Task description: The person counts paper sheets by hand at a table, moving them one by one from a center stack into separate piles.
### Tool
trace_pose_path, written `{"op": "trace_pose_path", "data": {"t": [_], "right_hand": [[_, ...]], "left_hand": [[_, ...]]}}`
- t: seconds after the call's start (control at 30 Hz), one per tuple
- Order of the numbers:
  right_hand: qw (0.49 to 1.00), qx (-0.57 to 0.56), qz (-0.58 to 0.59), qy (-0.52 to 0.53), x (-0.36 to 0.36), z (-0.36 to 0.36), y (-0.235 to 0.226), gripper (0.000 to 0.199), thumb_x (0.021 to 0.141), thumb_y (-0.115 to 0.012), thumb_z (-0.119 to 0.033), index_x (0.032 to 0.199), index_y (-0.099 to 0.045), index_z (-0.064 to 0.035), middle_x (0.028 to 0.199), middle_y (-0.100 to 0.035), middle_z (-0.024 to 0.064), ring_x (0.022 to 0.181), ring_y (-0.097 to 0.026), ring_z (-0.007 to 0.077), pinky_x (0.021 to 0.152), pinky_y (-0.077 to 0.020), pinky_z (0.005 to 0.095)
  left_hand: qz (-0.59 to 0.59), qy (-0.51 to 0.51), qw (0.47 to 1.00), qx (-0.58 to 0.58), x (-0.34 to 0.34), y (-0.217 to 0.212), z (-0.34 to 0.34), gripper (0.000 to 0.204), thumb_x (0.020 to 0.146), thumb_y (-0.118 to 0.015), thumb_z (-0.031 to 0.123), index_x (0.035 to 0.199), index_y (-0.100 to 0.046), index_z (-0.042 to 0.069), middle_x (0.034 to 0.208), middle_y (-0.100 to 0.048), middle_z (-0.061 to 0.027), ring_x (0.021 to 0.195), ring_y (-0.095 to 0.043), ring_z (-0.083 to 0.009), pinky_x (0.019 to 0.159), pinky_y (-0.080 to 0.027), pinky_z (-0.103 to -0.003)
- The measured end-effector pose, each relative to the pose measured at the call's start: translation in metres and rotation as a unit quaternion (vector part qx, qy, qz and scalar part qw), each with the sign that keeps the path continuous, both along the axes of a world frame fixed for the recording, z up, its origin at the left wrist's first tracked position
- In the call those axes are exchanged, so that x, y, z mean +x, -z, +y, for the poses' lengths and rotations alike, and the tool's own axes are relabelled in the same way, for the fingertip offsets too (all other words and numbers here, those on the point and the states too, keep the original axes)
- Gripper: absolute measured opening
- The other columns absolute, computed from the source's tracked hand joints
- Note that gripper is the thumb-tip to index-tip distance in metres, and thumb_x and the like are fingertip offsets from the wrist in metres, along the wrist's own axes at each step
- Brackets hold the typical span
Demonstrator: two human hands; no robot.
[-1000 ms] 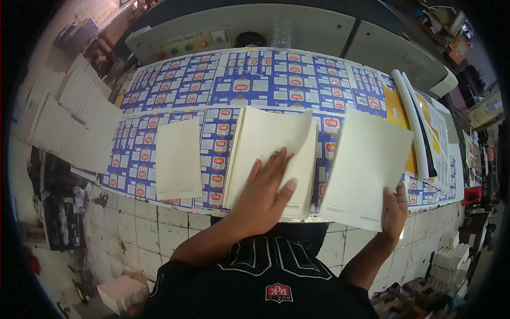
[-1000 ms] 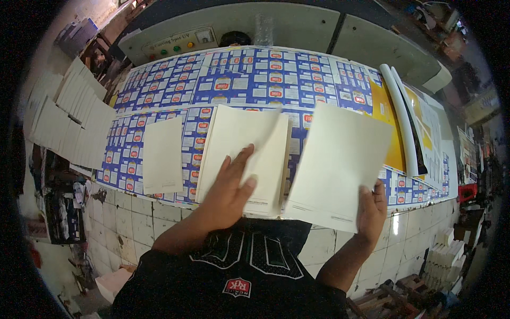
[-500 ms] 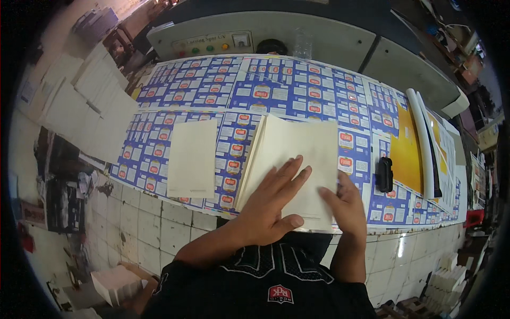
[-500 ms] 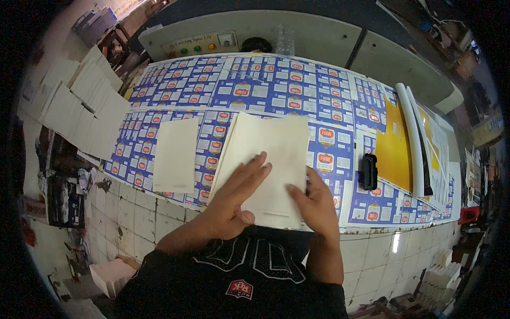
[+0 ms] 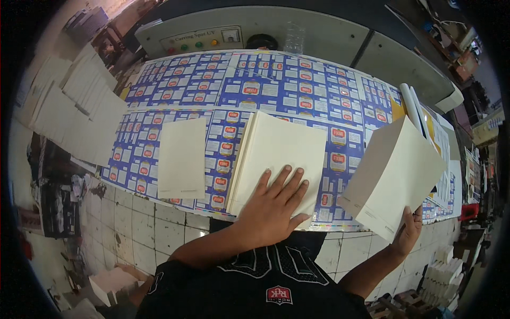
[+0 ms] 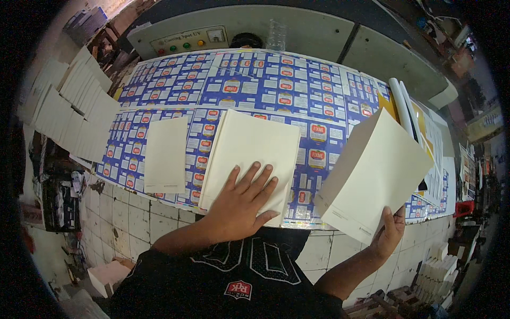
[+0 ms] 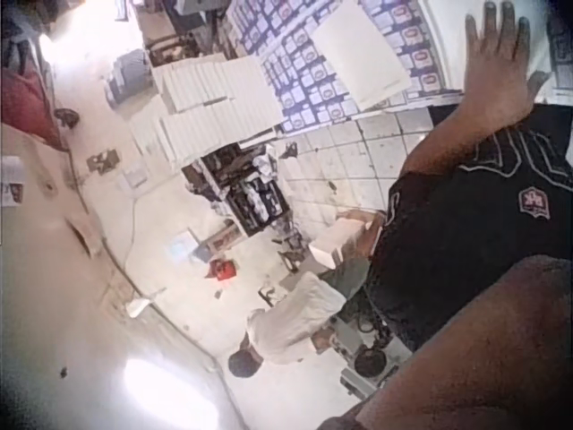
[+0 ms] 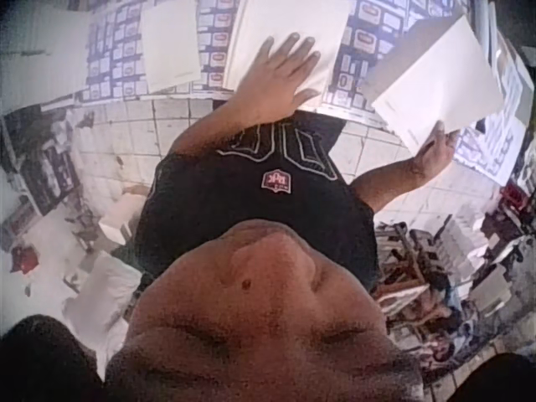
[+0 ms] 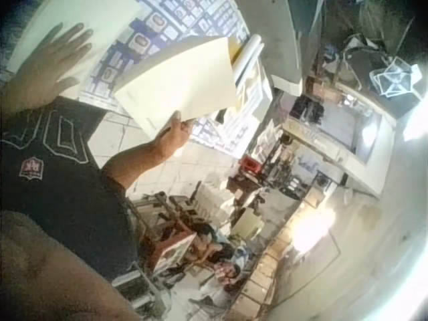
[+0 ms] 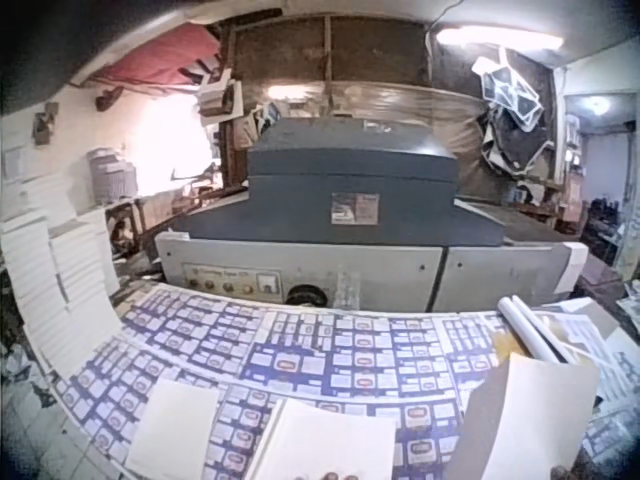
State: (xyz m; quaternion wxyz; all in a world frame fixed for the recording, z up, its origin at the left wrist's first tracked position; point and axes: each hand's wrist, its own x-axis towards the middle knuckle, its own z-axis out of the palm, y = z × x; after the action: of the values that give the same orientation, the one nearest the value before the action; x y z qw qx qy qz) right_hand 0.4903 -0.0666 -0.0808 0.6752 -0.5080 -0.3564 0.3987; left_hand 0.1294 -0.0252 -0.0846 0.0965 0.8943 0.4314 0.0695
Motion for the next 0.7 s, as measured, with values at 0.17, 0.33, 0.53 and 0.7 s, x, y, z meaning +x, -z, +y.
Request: {"op": "trace_pose_path", "data": {"t": [0.17, 0.33, 0.53, 0.7], "right_hand": [[0.997, -0.053, 0.003, -0.051, -0.048, 0.009, -0.005, 0.05, 0.088, -0.054, 0.004, 0.137, -0.044, 0.0066, 0.125, -0.059, 0.0148, 0.11, -0.058, 0.0193, 0.097, -0.0443, 0.0312], [0.959, -0.113, -0.009, -0.258, -0.158, 0.041, -0.007, 0.043, 0.097, -0.055, -0.01, 0.136, -0.047, 0.0049, 0.118, -0.062, 0.0112, 0.102, -0.059, 0.0148, 0.089, -0.0466, 0.0276], [0.938, -0.108, -0.185, -0.274, -0.172, 0.053, -0.002, 0.043, 0.094, -0.059, -0.006, 0.134, -0.048, 0.0022, 0.114, -0.063, 0.0105, 0.102, -0.058, 0.0142, 0.087, -0.0472, 0.0275], [0.997, -0.063, 0.001, -0.047, -0.081, 0.038, 0.008, 0.039, 0.09, -0.052, 0.004, 0.129, -0.052, 0.004, 0.117, -0.063, 0.0122, 0.1, -0.061, 0.0178, 0.091, -0.0473, 0.0296]], "left_hand": [[-0.264, -0.051, 0.957, -0.111, -0.008, -0.013, 0.003, 0.074, 0.097, -0.045, 0.051, 0.15, -0.028, 0.003, 0.157, -0.022, -0.0214, 0.146, -0.019, -0.0391, 0.115, -0.014, -0.058], [-0.216, -0.007, 0.974, -0.066, -0.011, -0.025, 0.001, 0.086, 0.094, -0.044, 0.06, 0.152, -0.021, 0.002, 0.156, -0.018, -0.0269, 0.145, -0.016, -0.044, 0.114, -0.011, -0.061], [-0.252, -0.01, 0.964, -0.088, -0.016, -0.02, -0.003, 0.093, 0.093, -0.041, 0.066, 0.151, -0.016, -0.002, 0.155, -0.016, -0.0297, 0.145, -0.015, -0.0459, 0.114, -0.01, -0.061], [-0.187, -0.051, 0.98, -0.053, -0.006, -0.009, -0.003, 0.092, 0.092, -0.044, 0.065, 0.15, -0.021, -0.003, 0.155, -0.02, -0.0273, 0.146, -0.016, -0.0419, 0.116, -0.009, -0.059]]}}
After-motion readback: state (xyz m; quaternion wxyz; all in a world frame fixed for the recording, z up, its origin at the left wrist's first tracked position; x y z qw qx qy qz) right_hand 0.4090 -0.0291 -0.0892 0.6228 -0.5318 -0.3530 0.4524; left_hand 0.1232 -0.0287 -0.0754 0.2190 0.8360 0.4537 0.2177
